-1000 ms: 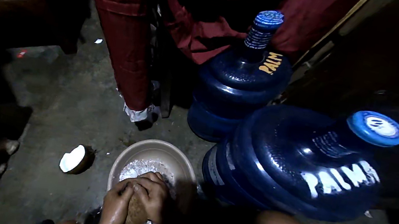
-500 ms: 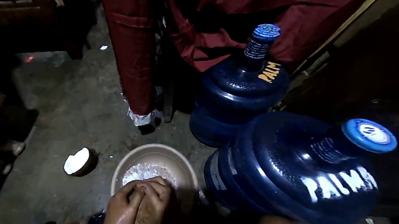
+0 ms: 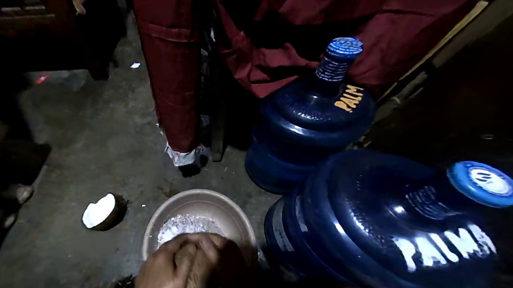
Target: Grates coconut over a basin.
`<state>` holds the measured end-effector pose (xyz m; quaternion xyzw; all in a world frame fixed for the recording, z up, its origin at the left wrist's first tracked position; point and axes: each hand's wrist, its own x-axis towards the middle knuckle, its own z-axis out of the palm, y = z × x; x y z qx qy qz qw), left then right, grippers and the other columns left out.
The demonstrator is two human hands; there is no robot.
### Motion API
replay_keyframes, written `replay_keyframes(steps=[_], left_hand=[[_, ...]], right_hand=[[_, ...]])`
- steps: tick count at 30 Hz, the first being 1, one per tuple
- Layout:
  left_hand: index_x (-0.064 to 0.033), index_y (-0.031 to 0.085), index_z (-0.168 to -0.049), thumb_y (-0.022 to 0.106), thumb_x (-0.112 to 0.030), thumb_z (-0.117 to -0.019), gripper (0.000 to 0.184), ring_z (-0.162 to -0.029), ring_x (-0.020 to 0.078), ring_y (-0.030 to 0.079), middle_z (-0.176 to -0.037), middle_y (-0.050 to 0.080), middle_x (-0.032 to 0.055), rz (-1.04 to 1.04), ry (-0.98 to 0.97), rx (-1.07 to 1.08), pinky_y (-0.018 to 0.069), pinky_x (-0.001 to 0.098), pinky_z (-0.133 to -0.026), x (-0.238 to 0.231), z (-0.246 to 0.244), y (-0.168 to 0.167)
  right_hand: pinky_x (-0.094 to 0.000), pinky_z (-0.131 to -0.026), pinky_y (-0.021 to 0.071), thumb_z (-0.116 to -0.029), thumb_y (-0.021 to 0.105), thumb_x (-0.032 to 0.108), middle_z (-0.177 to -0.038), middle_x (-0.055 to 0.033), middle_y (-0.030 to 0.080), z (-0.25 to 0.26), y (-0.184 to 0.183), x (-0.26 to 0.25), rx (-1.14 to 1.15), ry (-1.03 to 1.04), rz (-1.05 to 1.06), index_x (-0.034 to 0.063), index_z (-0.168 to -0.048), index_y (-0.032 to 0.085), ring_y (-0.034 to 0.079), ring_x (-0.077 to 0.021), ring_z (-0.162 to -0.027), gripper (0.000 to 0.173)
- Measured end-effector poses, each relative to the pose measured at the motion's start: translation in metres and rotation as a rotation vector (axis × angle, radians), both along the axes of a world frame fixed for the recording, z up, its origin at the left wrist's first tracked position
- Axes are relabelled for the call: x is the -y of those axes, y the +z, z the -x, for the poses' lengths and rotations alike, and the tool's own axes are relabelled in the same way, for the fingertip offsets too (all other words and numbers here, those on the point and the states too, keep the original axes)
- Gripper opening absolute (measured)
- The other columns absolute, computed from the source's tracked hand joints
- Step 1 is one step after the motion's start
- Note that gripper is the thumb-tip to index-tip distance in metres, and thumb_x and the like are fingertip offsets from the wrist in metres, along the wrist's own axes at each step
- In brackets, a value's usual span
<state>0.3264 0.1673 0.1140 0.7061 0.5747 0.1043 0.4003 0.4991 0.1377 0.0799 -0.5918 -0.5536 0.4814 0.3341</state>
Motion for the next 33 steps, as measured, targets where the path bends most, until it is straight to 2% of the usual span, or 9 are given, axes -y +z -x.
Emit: replay_keyframes(steps=[4, 6, 9, 12, 16, 20, 24, 29, 33], left_hand=[[-0.0309, 0.072, -0.126, 0.045, -0.059, -0.1006, 0.046, -0.107, 0.0196, 0.071, -0.115, 0.075, -0.0003, 0.024, 0.013, -0.163, 0.055, 0.0534, -0.093, -0.016, -0.011, -0.043], [-0.0204, 0.074, -0.121, 0.043, -0.059, -0.1031, 0.052, -0.112, 0.0271, 0.067, -0.115, 0.073, 0.0089, 0.188, 0.032, -0.182, 0.0502, 0.057, -0.098, -0.049, -0.02, -0.049], [-0.0015, 0.065, -0.13, 0.026, -0.057, -0.1091, 0.071, -0.122, 0.0339, 0.061, -0.13, 0.064, 0.0222, 0.449, 0.055, -0.089, 0.0465, 0.057, -0.105, -0.089, -0.021, -0.054], [-0.0084, 0.064, -0.12, 0.014, -0.069, -0.1041, 0.081, -0.073, 0.0262, 0.064, -0.096, 0.068, 0.0159, 0.602, 0.166, 0.141, 0.0534, 0.0435, -0.06, -0.094, -0.016, -0.023], [-0.0086, 0.064, -0.132, 0.029, -0.059, -0.1074, 0.066, -0.112, 0.0239, 0.065, -0.121, 0.068, 0.0138, 0.376, 0.051, 0.214, 0.0517, 0.049, -0.098, -0.048, -0.012, 0.017], [-0.0137, 0.073, -0.124, 0.054, -0.043, -0.1027, 0.042, -0.109, 0.0112, 0.069, -0.118, 0.074, 0.0014, -0.04, 0.067, 0.279, 0.0552, 0.0401, -0.1, 0.0, -0.004, -0.035], [-0.0114, 0.075, -0.111, 0.047, -0.053, -0.1045, 0.051, -0.105, 0.0246, 0.068, -0.107, 0.073, 0.0103, 0.244, 0.061, 0.034, 0.0508, 0.052, -0.096, -0.05, -0.019, -0.056], [0.0006, 0.072, -0.101, 0.046, -0.049, -0.1074, 0.056, -0.098, 0.0288, 0.066, -0.1, 0.07, 0.0185, 0.265, 0.217, 0.183, 0.052, 0.0504, -0.091, -0.077, -0.02, -0.052], [-0.0153, 0.068, -0.134, 0.036, -0.046, -0.1082, 0.051, -0.131, 0.0165, 0.057, -0.137, 0.065, 0.0047, 0.055, -0.086, 0.31, 0.0447, 0.0425, -0.113, -0.022, 0.001, -0.009]], right_hand=[[-0.0332, -0.105, 0.0512, -0.1065, 0.045, 0.022, -0.117, -0.0083, 0.075, 0.002, -0.061, -0.015, -0.141, -0.152, 0.007, 0.0057, -0.119, 0.075, 0.068, -0.012, -0.113, 0.037], [-0.0401, -0.106, 0.0487, -0.1103, 0.046, 0.028, -0.122, -0.016, 0.071, -0.004, -0.054, -0.044, -0.182, -0.181, 0.287, 0.0009, -0.122, 0.072, 0.066, -0.0204, -0.116, 0.039], [-0.0576, -0.093, 0.0518, -0.1049, 0.03, 0.067, -0.132, -0.0222, 0.062, -0.013, -0.044, -0.076, -0.178, -0.185, 0.634, 0.0056, -0.136, 0.061, 0.063, -0.0357, -0.116, 0.075], [-0.0673, -0.086, 0.0528, -0.0934, 0.024, 0.085, -0.137, -0.0247, 0.059, -0.032, -0.021, -0.087, -0.226, -0.125, 0.759, 0.0151, -0.148, 0.05, 0.063, -0.0442, -0.115, 0.092], [-0.0509, -0.1, 0.0514, -0.1084, 0.039, 0.052, -0.133, -0.0211, 0.062, -0.019, 0.035, -0.037, -0.132, -0.013, 0.415, 0.0026, -0.144, 0.051, 0.063, -0.0305, -0.119, 0.063], [-0.0394, -0.096, 0.0559, -0.0993, 0.062, 0.03, -0.114, -0.0123, 0.069, 0.012, -0.021, 0.021, -0.072, -0.211, 0.028, 0.0002, -0.133, 0.056, 0.067, -0.0178, -0.106, 0.045], [-0.0417, -0.094, 0.0564, -0.1018, 0.059, 0.033, -0.114, -0.0165, 0.07, 0.011, -0.066, -0.016, -0.17, -0.32, 0.219, -0.0006, -0.127, 0.062, 0.068, -0.0219, -0.104, 0.043], [-0.0549, -0.108, 0.0441, -0.1079, 0.043, 0.052, -0.139, -0.0208, 0.059, -0.002, -0.013, -0.055, -0.092, -0.102, 0.465, 0.0035, -0.139, 0.059, 0.056, -0.0316, -0.13, 0.059], [-0.0406, -0.104, 0.0521, -0.1039, 0.056, 0.031, -0.126, -0.02, 0.066, 0.004, 0.011, -0.009, -0.111, -0.158, 0.2, -0.0054, -0.136, 0.055, 0.065, -0.0224, -0.117, 0.049]])
